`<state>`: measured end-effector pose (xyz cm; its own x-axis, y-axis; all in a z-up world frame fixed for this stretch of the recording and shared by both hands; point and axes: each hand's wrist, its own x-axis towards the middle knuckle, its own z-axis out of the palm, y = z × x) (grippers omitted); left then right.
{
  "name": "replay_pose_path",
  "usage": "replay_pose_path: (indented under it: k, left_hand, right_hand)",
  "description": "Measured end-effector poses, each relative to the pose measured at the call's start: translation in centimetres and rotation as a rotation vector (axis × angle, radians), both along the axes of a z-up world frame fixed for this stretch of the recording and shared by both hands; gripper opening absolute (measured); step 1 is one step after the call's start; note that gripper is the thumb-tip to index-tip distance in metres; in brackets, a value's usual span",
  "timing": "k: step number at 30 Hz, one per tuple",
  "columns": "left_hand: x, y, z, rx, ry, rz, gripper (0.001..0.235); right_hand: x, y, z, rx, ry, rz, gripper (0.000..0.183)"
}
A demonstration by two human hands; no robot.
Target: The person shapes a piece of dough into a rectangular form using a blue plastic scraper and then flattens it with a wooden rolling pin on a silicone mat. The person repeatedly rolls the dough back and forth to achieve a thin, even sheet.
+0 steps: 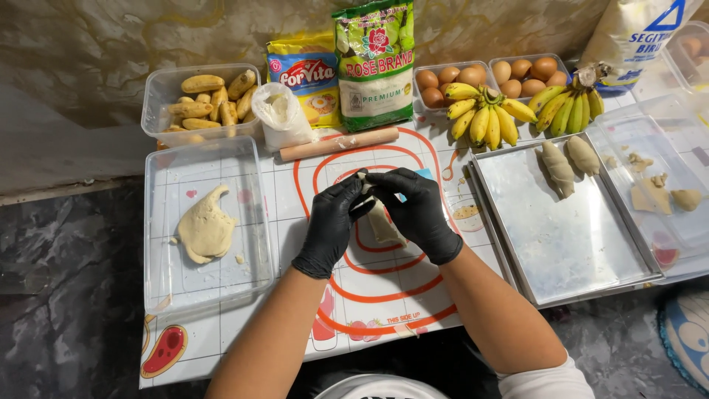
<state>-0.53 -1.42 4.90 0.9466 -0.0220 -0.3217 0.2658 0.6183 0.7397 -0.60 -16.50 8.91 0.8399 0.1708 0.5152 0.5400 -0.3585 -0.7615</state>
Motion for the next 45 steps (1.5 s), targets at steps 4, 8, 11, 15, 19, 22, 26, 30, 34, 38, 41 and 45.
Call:
replay_pose_path:
  k: [4, 8, 11, 15, 19, 22, 26, 30, 34, 38, 41, 45]
  left_hand:
    - [-1.1, -0.8, 2.8, -0.105, 0.047, -0.024, 0.028]
    - [0.6, -0.3, -1.8, -0.107, -0.009, 0.018, 0.026]
    - [0.7, 0.3, -1.9, -0.181, 0.021, 0.027, 0.023]
    - [1.4, 1.0, -3.4, -0.428, 0.165, -0.062, 0.033]
    - [1.3, 1.0, -2.7, -0.354, 0.204, -0.022, 0.028]
    - [1.2, 1.5, -2.7, -0.325, 0.124, -0.047, 0.025]
    - [0.8, 1.2, -0.8, -0.301, 0.042, 0.042, 0.022]
    - [0.6, 1.5, -0.1, -0.299, 0.214, 0.132, 0.055]
    - [0.0, 1.5, 1.4, -0.268, 0.281, 0.137, 0.060]
    - [0.0, 1.2, 0.9, -0.250, 0.236, 0.132, 0.060]
    - [-0.3, 0.8, 2.3, -0.193, 0.233, 0.130, 0.058]
    - [-0.2, 0.7, 2.3, -0.120, 0.261, 0.112, 0.055]
  right_hand:
    - [0.5, -0.5, -1.1, 0.027, -0.010, 0.007, 0.028]
    - [0.4, -0.6, -0.7, -0.112, -0.146, -0.026, 0.036]
    - [0.2, -0.9, -0.5, 0.011, -0.098, -0.014, 0.042]
    - [0.9, -1.6, -1.3, 0.126, -0.110, -0.100, 0.022]
    - [1.0, -2.1, -1.0, 0.189, -0.078, -0.117, 0.019]
    - [0.9, -1.9, -0.9, 0.258, -0.012, -0.082, 0.019]
    - [0.8, -1.8, -0.4, 0.095, 0.004, -0.066, 0.021]
    - [0.9, -2.7, -0.1, -0.553, 0.281, -0.007, 0.077]
    - [0.3, -2.1, 1.0, -0.770, 0.454, 0.019, 0.119]
    - [-0.2, -1.1, 2.2, -0.863, 0.579, -0.027, 0.124]
    - [0.3, -2.2, 0.4, -0.863, 0.557, -0.028, 0.127]
    - [0.0, -1.9, 1.1, -0.897, 0.503, -0.038, 0.137]
